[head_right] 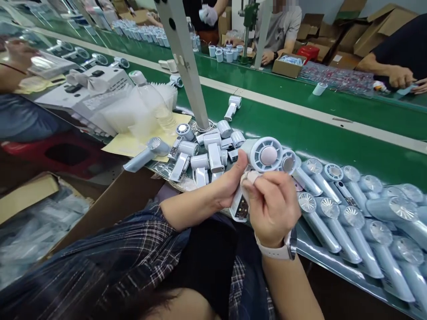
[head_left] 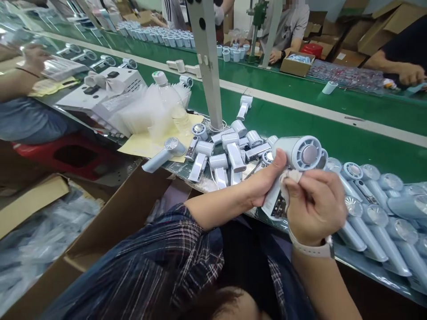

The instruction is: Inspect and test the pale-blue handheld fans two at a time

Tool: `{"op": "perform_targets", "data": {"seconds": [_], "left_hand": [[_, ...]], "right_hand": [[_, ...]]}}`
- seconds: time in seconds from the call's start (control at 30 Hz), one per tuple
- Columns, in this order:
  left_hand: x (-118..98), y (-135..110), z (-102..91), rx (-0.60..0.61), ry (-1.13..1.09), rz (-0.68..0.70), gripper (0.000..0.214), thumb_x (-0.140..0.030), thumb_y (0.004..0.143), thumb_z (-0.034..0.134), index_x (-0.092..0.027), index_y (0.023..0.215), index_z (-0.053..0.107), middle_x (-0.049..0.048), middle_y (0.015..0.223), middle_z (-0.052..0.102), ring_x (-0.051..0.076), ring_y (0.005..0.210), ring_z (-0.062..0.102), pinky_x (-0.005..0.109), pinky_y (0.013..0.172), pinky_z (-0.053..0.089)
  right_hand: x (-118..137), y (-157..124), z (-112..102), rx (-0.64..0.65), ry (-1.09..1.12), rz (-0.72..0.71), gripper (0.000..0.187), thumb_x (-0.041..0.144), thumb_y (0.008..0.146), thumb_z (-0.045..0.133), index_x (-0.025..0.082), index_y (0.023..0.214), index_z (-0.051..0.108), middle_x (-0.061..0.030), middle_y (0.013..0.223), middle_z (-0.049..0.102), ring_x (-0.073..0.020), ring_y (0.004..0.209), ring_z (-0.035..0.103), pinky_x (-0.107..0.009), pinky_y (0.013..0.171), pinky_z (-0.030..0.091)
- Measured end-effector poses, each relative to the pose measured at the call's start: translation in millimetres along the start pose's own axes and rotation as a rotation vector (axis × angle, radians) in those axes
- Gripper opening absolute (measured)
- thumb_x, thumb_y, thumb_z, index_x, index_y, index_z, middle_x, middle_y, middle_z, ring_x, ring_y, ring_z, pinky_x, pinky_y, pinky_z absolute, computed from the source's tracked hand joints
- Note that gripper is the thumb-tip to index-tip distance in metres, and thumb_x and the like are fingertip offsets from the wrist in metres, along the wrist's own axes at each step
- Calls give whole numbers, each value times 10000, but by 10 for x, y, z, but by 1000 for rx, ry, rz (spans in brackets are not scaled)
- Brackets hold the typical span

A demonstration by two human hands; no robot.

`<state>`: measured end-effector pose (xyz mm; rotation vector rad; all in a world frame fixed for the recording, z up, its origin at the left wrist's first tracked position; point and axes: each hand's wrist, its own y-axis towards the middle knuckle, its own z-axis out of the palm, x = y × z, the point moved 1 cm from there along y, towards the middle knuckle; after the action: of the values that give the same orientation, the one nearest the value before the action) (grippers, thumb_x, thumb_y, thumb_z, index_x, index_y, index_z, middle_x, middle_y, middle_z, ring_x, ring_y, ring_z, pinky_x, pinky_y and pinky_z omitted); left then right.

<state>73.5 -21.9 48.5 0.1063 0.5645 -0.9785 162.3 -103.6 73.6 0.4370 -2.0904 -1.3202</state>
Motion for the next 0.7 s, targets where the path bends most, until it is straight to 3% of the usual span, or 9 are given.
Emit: {"op": "perform_targets", "data": {"seconds": [0.1, 0.23, 0.37, 0.53, 0.7], "left_hand": [[-14, -47, -53, -34, 7, -16, 1011, -997, 878, 389, -106, 1138, 791, 203, 1060, 827, 285, 1022, 795, 397, 931, 649], [-38, -80, -130, 11, 41, 2, 946, -947, 925, 429, -113, 1201, 780, 186, 1081, 830, 270, 1014, 797, 386, 931, 649], [-89, -109, -193, 56, 33, -21, 995, -988, 860, 478, -110, 1218, 779, 202, 1096, 828, 284, 987, 792, 384, 882, 655], [-148, -195, -195, 90, -6, -71, 993, -938, 959, 295, -116, 1266, 760, 175, 1050, 819, 239, 902, 768, 342, 821, 629], [-237, -228, -355, 13, 14, 31, 1017, -1028, 865, 304, -140, 976, 788, 79, 725, 719, 155, 589, 588, 274, 587, 523]], "right_hand": [[-20, -113, 0, 155, 52, -23, 159, 106, 984, 744, 236, 903, 700, -13, 838, 696, -185, 763, 673, -327, 717, 546], [-20, -113, -39, 84, 7, -23, 179, 95, 932, 798, 247, 893, 711, -23, 888, 723, -214, 828, 703, -360, 769, 543], [22, -128, 37, 192, 75, -34, 175, 82, 964, 760, 230, 918, 679, -17, 862, 718, -204, 803, 710, -379, 773, 539], [-51, -11, 143, 22, -26, -27, 178, 134, 961, 789, 251, 887, 678, -21, 860, 722, -225, 810, 696, -428, 799, 547], [85, -120, 219, 119, 77, 10, 215, 62, 954, 739, 235, 857, 657, -17, 864, 722, -207, 798, 711, -388, 731, 580]]}}
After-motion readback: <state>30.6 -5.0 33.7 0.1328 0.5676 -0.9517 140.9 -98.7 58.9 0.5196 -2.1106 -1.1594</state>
